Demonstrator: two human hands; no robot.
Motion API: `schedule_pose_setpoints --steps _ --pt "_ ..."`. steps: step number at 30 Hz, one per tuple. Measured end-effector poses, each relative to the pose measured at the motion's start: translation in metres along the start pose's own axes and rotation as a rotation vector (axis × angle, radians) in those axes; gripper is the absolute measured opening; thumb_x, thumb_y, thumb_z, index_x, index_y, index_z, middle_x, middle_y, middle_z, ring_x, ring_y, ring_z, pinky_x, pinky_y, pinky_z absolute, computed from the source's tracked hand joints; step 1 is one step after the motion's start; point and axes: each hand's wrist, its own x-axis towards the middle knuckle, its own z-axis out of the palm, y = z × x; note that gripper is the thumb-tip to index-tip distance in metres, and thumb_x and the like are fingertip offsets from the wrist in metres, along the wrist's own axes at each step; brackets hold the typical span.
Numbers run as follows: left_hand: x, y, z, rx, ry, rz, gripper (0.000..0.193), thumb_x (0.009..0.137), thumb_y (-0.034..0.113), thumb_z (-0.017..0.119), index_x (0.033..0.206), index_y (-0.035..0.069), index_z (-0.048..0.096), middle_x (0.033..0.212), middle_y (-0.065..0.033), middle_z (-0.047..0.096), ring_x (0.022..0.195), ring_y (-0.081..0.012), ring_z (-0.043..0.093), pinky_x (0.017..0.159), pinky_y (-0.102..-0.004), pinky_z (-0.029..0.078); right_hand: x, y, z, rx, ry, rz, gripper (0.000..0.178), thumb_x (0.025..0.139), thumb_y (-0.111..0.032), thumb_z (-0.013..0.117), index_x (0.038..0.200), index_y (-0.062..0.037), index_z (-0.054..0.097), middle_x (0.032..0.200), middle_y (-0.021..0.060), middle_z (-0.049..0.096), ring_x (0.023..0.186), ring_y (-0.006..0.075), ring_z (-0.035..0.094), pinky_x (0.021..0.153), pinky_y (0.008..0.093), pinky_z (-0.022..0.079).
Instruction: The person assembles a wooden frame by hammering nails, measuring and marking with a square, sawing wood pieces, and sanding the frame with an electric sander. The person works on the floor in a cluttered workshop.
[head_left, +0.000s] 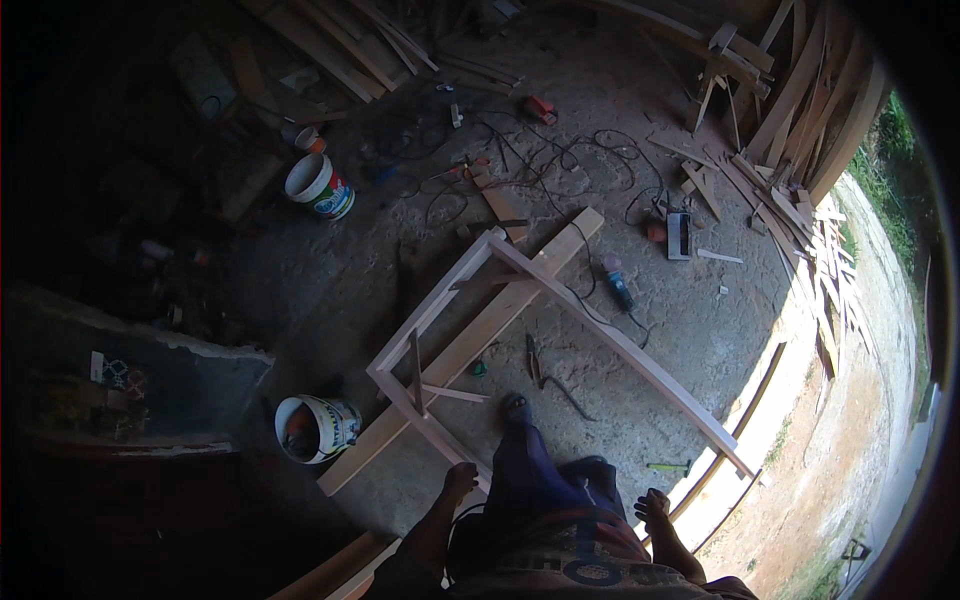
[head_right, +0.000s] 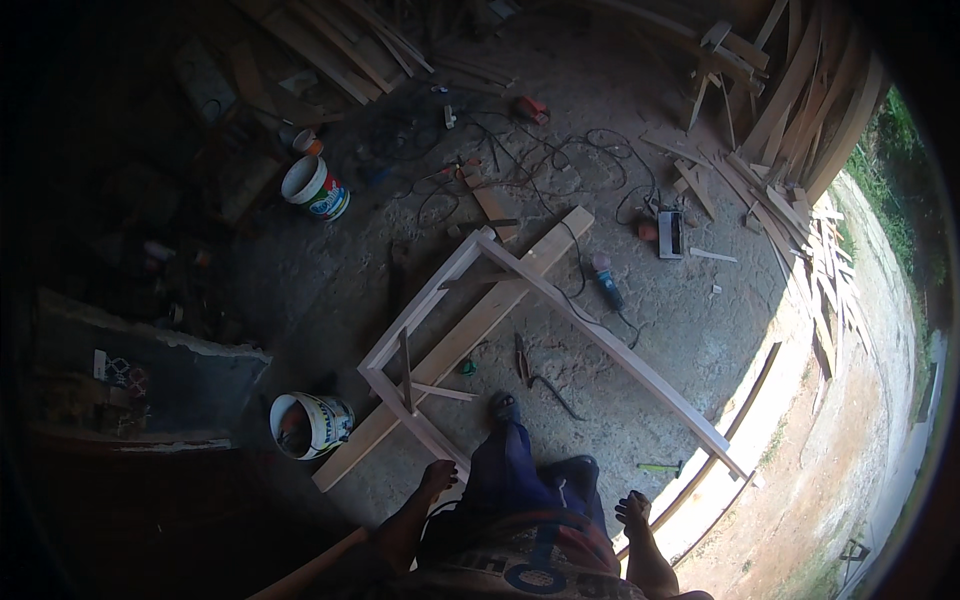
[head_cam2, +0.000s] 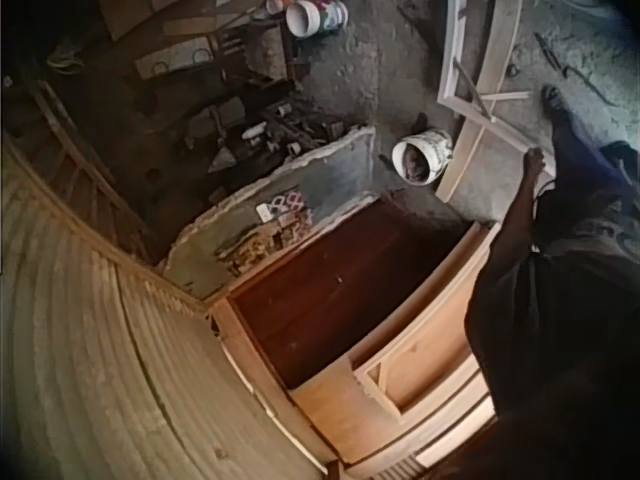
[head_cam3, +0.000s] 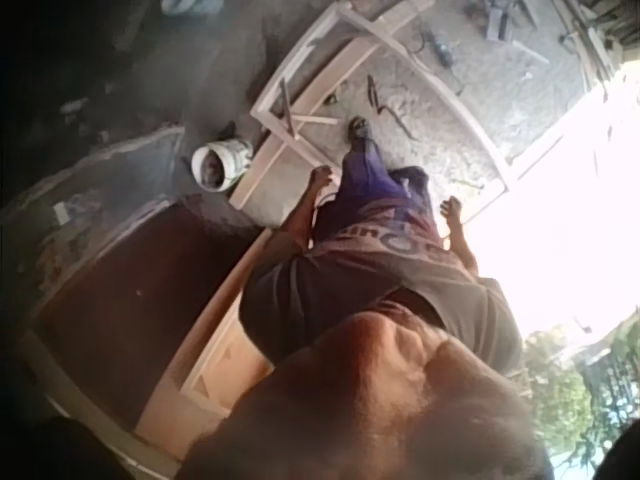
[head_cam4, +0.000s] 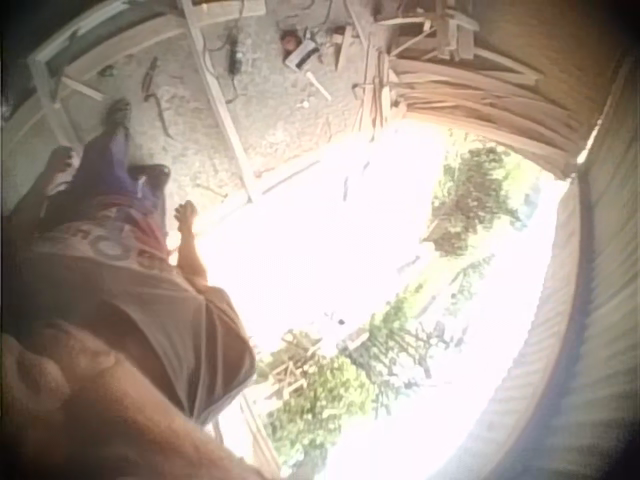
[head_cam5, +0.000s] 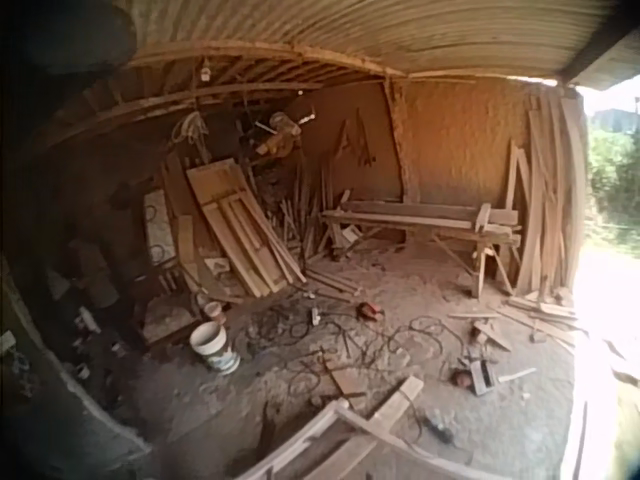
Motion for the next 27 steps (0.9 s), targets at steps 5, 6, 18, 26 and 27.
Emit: schedule_pose_setpoints --steps 5,6,18,26,27 --pt "0.016 0.071 -0.054 -0.245 0.097 0.199 0.038 0.104 0.034 0.055 0.125 0.003 0.062 0.102 -0.0078 0.069 0.081 -0.0179 0.069 0.066 -0.032 0.053 -0.01 -0.077 0.118 -0.117 -0.19 -0.118 0.052 0.099 -0.039 0.065 0.141 -0.0108 0.051 0.106 0.0122 0.068 0.087 0.0256 0.07 0.068 0.039 0.057" --pt "0.018 0.075 -0.067 -0.296 0.114 0.245 0.038 0.104 0.035 0.055 0.126 0.003 0.062 0.104 -0.0079 0.069 0.082 -0.0179 0.069 0.067 -0.032 0.053 -0.02 -0.093 0.143 -0.149 -0.209 -0.132 0.045 0.101 -0.036 0.062 0.136 -0.0095 0.055 0.106 0.0123 0.068 0.09 0.0248 0.069 0.069 0.0389 0.058" --pt "-0.049 -0.059 -0.071 -0.514 0.351 -0.073 0.041 0.099 0.034 0.058 0.131 0.008 0.058 0.115 -0.0148 0.07 0.087 -0.0283 0.071 0.074 -0.0414 0.055 0.038 -0.102 0.145 -0.5 -0.392 -0.307 0.028 0.099 -0.037 0.061 0.114 -0.0131 0.066 0.094 0.0066 0.07 0.075 0.0186 0.066 0.06 0.0356 0.051" --pt "-0.108 -0.2 0.004 0.016 0.355 0.134 0.034 0.095 0.026 0.066 0.121 0.003 0.063 0.106 -0.0173 0.071 0.087 -0.0274 0.074 0.071 -0.0454 0.059 0.031 -0.132 0.127 -0.588 -0.178 -0.017 0.018 0.099 -0.028 0.052 0.099 -0.0163 0.066 0.088 0.0073 0.07 0.071 0.0242 0.069 0.058 0.0384 0.049" --pt "-0.101 -0.203 0.01 0.309 0.367 0.285 0.033 0.095 0.025 0.067 0.12 0.003 0.063 0.105 -0.0174 0.071 0.087 -0.0272 0.074 0.07 -0.0454 0.06 0.036 -0.136 0.12 -0.603 -0.143 -0.016 0.019 0.099 -0.028 0.051 0.1 -0.0162 0.066 0.09 0.0081 0.07 0.072 0.0246 0.069 0.059 0.0395 0.05"
